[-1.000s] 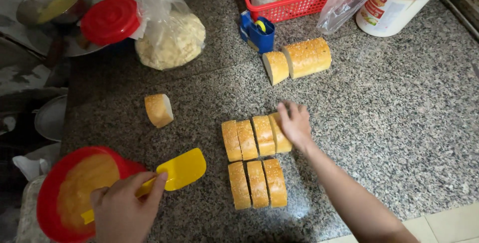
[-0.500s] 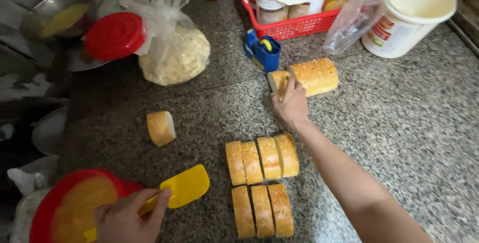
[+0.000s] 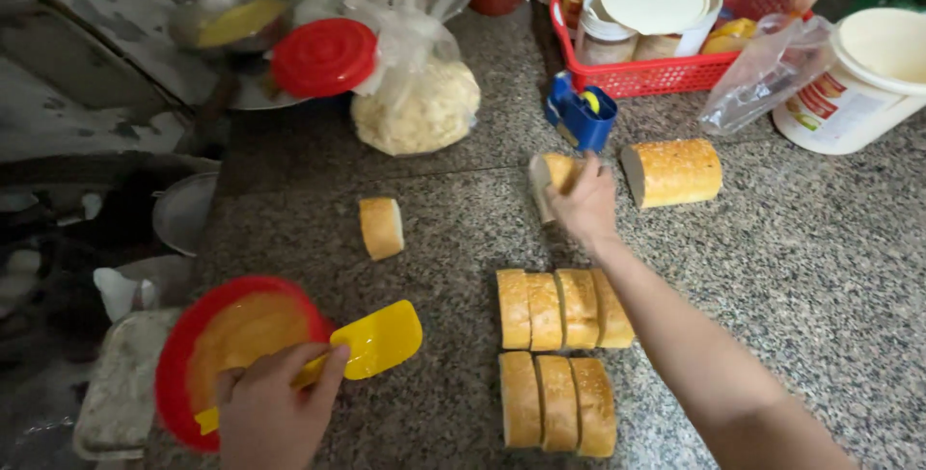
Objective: Spread a yellow mixture onto slices of bread using a spatula.
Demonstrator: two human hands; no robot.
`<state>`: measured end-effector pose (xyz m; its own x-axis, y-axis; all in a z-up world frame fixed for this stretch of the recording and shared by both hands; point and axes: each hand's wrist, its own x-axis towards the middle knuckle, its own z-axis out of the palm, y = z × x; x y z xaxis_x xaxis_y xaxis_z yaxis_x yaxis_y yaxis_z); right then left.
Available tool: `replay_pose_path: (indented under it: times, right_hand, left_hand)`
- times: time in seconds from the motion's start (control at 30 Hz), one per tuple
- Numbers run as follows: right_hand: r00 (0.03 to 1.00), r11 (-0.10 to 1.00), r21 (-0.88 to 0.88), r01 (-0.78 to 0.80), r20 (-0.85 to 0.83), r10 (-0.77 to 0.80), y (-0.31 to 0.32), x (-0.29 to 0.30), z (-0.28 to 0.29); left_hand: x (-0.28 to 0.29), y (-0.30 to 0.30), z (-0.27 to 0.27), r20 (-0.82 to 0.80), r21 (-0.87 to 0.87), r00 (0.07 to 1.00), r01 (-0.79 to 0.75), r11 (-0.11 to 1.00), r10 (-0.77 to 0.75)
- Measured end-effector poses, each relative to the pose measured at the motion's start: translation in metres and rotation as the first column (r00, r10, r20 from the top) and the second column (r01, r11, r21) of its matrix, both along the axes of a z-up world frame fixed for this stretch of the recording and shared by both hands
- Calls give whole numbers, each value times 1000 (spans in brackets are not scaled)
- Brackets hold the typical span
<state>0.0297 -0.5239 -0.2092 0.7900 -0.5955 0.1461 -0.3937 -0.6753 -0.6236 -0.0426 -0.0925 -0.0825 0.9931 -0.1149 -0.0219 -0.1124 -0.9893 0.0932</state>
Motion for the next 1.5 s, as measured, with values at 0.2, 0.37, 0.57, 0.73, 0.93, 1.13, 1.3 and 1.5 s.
replay_pose_path:
  times: [0.2,0.37,0.57,0.73,0.93,1.13,1.3,1.5]
  right_hand:
    - [983,989,31,-143,118,139,93,20,-13]
    - [990,986,96,-135,40,132,168,35,-29]
    - [948,974,205,-101,-278,156,218,39,-11]
    - [970,985,68,-155,-177,165,191,27,-7]
    - [967,992,-123,8,254,24,49,1,-37]
    - [962,962,15,272,-28,-272,-75,-49,-45]
    - [875,925,-57,376,-307,-374,-121,-52,-51]
    - [935,941,-122,315,-134,-330,-97,-41,-52]
  left_hand:
    - [-13,31,8,21,-80,999,-38,996,39]
    - [-19,69,12,50,-75,991,-121,990,125]
    - [-8,112,-7,166,-148,974,-128,981,152]
    - [12,100,-6,116,-127,981,-143,982,158]
    - [37,33,12,-38,-62,998,45,997,-47]
    - [57,-22,-7,52,-107,980,196,975,-192]
    - [78,-36,-30,189,-55,943,288,956,-274]
    - [92,-39,-34,-13,9,981,195,981,-195]
